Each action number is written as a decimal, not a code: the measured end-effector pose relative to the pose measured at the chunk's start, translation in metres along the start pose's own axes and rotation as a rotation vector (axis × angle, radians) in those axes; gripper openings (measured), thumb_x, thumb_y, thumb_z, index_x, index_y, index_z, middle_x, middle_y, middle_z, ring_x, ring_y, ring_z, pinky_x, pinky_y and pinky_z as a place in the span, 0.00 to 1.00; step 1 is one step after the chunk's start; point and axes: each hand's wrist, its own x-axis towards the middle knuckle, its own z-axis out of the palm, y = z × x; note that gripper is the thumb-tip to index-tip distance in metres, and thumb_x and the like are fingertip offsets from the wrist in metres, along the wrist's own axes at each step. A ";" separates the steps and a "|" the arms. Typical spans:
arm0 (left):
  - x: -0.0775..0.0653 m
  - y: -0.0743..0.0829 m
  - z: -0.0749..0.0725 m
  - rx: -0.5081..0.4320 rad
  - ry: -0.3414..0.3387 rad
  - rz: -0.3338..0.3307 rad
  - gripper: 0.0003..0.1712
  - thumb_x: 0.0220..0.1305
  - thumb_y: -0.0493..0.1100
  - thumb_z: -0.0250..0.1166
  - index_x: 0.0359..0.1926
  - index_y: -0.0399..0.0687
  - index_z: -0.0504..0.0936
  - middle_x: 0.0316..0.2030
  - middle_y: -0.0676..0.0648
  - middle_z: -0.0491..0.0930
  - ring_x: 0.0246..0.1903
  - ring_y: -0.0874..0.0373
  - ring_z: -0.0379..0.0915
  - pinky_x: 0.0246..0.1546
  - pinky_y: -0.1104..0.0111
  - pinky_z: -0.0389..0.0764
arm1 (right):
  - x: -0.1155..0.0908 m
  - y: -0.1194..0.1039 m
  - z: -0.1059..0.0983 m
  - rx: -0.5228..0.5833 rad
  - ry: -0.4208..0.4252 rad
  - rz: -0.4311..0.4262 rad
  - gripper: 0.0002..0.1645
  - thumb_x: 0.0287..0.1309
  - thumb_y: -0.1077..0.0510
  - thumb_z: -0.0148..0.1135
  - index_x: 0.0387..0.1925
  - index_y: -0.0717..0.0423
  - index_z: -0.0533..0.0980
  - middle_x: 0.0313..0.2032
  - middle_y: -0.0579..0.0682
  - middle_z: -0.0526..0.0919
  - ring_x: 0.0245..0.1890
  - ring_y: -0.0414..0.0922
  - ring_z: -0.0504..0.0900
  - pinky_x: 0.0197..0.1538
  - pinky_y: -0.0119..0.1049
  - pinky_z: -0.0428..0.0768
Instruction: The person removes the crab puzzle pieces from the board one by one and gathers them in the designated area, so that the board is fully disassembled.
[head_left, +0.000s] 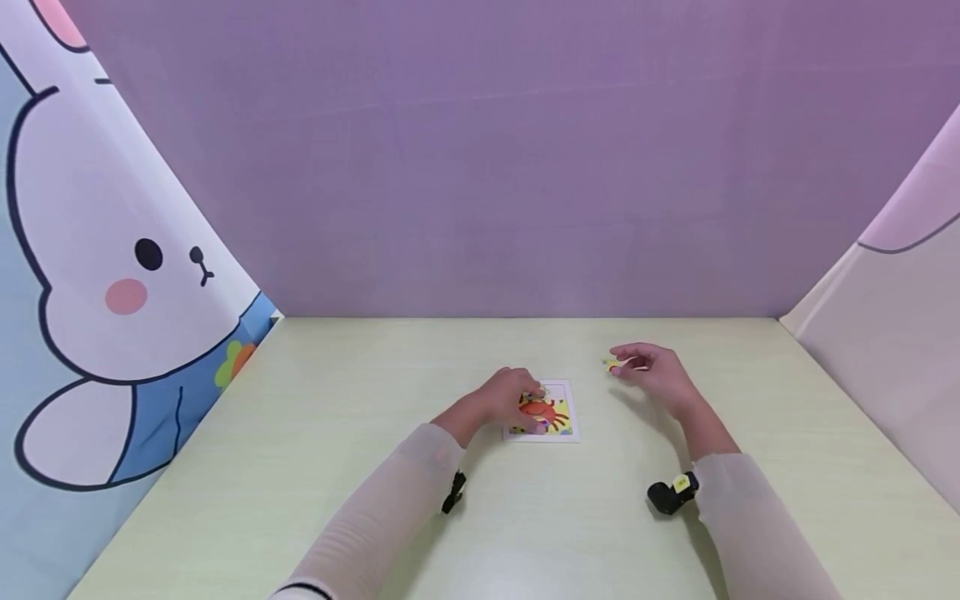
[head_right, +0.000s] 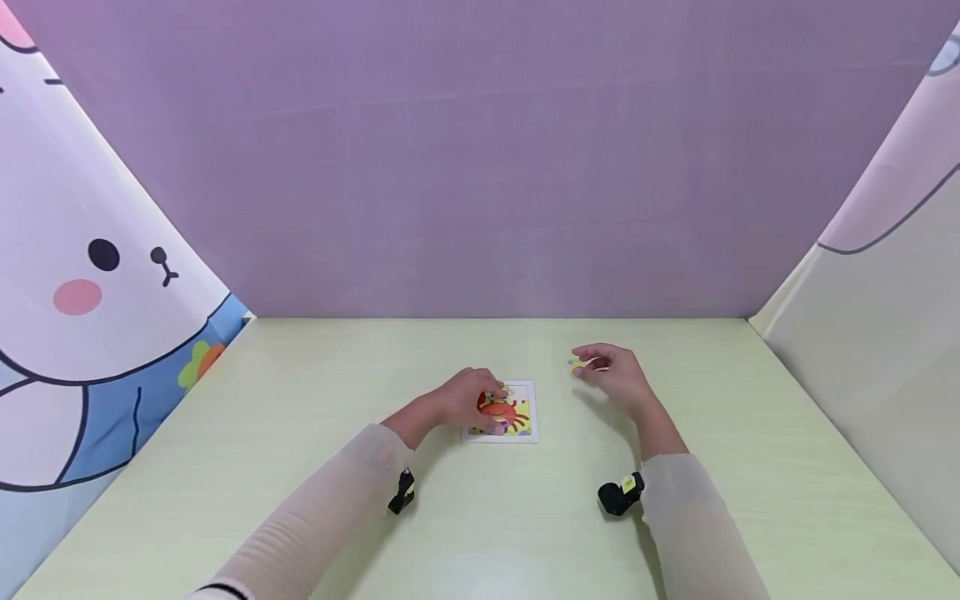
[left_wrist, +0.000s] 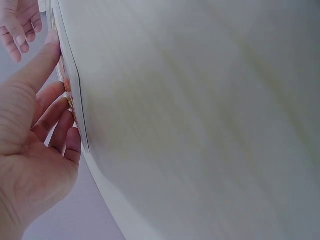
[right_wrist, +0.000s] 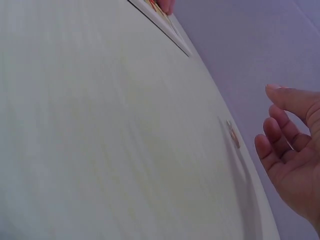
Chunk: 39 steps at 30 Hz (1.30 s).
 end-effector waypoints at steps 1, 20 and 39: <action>0.000 0.000 0.000 0.003 -0.001 0.000 0.33 0.53 0.55 0.75 0.60 0.51 0.80 0.60 0.51 0.73 0.59 0.54 0.65 0.60 0.66 0.66 | -0.001 -0.002 0.002 0.003 -0.004 -0.002 0.23 0.58 0.64 0.68 0.55 0.64 0.77 0.50 0.62 0.80 0.43 0.48 0.78 0.40 0.27 0.77; 0.002 0.001 0.001 0.019 -0.010 -0.011 0.34 0.54 0.56 0.74 0.61 0.52 0.80 0.60 0.52 0.73 0.59 0.55 0.64 0.61 0.66 0.65 | -0.012 -0.022 0.023 0.012 -0.112 -0.065 0.21 0.58 0.66 0.67 0.54 0.67 0.78 0.49 0.64 0.80 0.46 0.52 0.78 0.45 0.29 0.77; 0.004 0.000 0.001 0.010 -0.002 -0.004 0.32 0.53 0.55 0.75 0.58 0.50 0.82 0.58 0.50 0.75 0.56 0.55 0.67 0.58 0.66 0.68 | -0.013 -0.036 0.045 -0.025 -0.315 -0.054 0.18 0.57 0.66 0.67 0.51 0.61 0.81 0.46 0.57 0.80 0.44 0.50 0.77 0.46 0.40 0.77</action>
